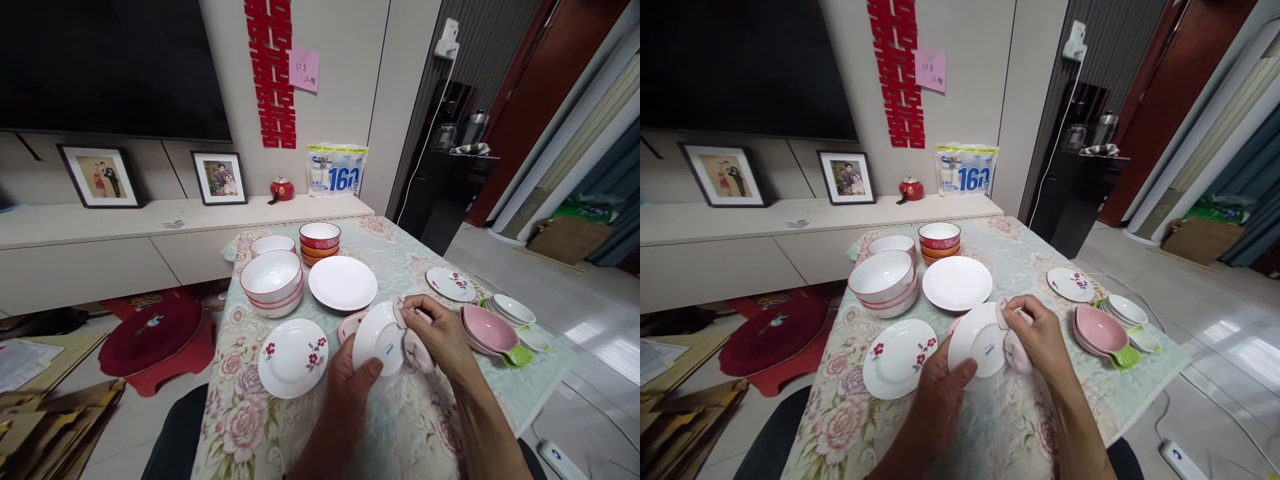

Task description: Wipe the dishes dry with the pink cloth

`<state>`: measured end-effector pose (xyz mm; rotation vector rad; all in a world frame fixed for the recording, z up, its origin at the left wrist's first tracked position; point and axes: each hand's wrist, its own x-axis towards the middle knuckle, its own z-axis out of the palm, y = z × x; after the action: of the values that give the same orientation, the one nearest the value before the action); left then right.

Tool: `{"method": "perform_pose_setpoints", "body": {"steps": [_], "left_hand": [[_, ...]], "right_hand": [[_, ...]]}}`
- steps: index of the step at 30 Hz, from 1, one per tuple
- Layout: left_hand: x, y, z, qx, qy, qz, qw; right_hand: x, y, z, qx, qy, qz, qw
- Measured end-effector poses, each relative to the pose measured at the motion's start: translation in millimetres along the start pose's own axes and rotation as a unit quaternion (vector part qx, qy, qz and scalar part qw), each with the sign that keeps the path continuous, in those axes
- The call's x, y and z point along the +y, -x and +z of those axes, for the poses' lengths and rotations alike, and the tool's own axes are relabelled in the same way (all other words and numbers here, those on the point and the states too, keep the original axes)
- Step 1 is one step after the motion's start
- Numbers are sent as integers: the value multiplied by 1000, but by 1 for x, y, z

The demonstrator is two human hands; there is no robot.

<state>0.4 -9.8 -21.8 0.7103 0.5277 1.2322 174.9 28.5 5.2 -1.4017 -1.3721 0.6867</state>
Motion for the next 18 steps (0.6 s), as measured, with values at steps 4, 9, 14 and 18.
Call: {"method": "perform_pose_setpoints", "body": {"steps": [4, 9, 14, 18], "left_hand": [[2, -2, 3, 22, 40, -8, 999], [0, -2, 3, 23, 44, -4, 999], [-2, 1, 4, -19, 44, -16, 999], [3, 1, 5, -3, 69, -10, 998]], "right_hand": [[11, -4, 1, -48, -99, 73, 991], [2, 0, 6, 2, -6, 14, 1000], [-26, 17, 20, -46, 95, -180, 978], [-28, 21, 23, -95, 149, -224, 959]]}}
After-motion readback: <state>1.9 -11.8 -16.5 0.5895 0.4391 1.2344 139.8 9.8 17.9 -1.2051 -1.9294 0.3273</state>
